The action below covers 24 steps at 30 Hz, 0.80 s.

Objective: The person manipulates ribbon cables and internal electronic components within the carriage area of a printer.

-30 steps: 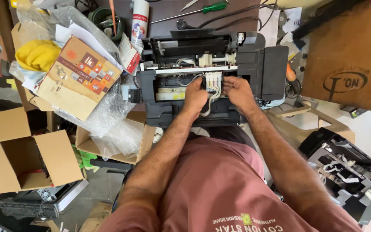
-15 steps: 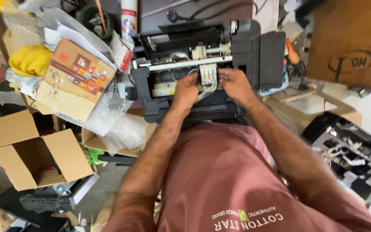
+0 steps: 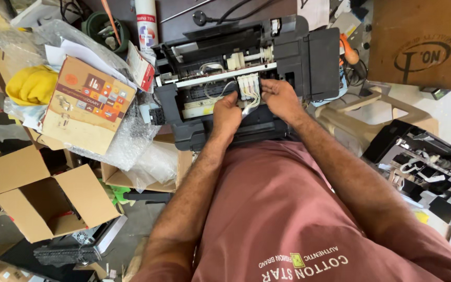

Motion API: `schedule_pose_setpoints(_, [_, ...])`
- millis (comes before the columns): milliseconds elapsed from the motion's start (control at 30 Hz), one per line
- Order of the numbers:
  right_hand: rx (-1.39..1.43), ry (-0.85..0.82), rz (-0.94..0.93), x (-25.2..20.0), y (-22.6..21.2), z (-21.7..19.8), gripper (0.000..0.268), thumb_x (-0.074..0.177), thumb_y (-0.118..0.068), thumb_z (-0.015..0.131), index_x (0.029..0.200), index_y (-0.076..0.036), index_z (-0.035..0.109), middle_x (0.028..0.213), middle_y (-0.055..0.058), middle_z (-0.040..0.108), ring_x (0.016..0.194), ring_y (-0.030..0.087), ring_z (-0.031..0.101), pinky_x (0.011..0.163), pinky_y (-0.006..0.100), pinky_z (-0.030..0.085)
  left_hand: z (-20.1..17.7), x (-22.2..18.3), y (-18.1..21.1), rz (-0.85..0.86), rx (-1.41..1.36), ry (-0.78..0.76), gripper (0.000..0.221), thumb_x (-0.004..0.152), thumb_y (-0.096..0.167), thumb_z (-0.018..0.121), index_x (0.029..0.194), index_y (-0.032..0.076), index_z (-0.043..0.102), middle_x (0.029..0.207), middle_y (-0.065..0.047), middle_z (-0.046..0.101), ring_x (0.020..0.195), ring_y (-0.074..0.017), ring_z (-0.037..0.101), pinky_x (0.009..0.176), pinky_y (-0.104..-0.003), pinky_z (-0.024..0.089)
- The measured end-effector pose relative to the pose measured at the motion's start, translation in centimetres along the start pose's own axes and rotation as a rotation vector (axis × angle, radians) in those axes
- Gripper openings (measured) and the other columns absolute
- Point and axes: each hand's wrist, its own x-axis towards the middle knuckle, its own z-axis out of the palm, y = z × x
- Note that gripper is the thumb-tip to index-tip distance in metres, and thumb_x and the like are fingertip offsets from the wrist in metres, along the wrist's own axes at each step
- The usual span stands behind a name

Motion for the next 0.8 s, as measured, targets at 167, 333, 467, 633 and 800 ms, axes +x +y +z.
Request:
schedule_pose_setpoints(167, [0.058,-0.034,0.1,-0.4,0.9,-0.5,0.044,0.093,0.008,0.052,0.134,0.006,0.067,0.12,0.017,0.074,0.105,0.019,0.07,0.092,0.029,0.055,-1.1,-0.7,0.6,-0.039,0.298,-0.04,0.05,0.084,-0.007,0.05,0.13,-0.009,0.068,0.117,-0.022,0.077,0.106,-0.0299,0.073,0.092,-0.034,0.051])
schedule_pose_setpoints(333, [-0.11,0.064,0.025,1.4,1.9,-1.3,0.043,0.09,0.008,0.055,0.133,0.005,0.061,0.125,0.012,0.071,0.112,0.016,0.067,0.096,0.027,0.053,-0.6,0.6,2.3,0.206,0.333,0.067,0.066,0.071,-0.009,0.058,0.137,-0.011,0.051,0.129,-0.025,0.062,0.119,-0.0318,0.059,0.101,-0.036,0.044])
schedule_pose_setpoints(467, [-0.047,0.03,-0.03,1.6,2.9,-0.5,0.047,0.089,0.01,0.051,0.134,0.007,0.062,0.126,0.015,0.072,0.115,0.018,0.068,0.099,0.028,0.052,0.7,0.0,4.1,0.06,0.314,0.033,0.055,0.075,-0.005,0.049,0.128,-0.003,0.064,0.115,-0.02,0.074,0.109,-0.0306,0.069,0.095,-0.035,0.051])
schedule_pose_setpoints(633, [0.016,-0.047,0.03,1.0,3.8,-0.8,0.052,0.087,0.012,0.047,0.136,0.009,0.062,0.13,0.02,0.072,0.118,0.025,0.068,0.099,0.032,0.054,0.3,0.3,3.4,0.13,0.379,-0.009,0.041,0.079,-0.003,0.053,0.115,-0.003,0.072,0.108,-0.022,0.079,0.102,-0.0311,0.074,0.09,-0.034,0.055])
schedule_pose_setpoints(800, [-0.189,-0.053,-0.077,0.5,1.9,-1.3,0.054,0.09,0.008,0.054,0.144,0.007,0.054,0.139,0.02,0.066,0.132,0.025,0.062,0.109,0.033,0.048,-3.1,0.7,3.5,0.117,0.433,-0.137,0.047,0.08,-0.008,0.054,0.122,0.002,0.072,0.116,-0.017,0.077,0.11,-0.0243,0.073,0.095,-0.032,0.054])
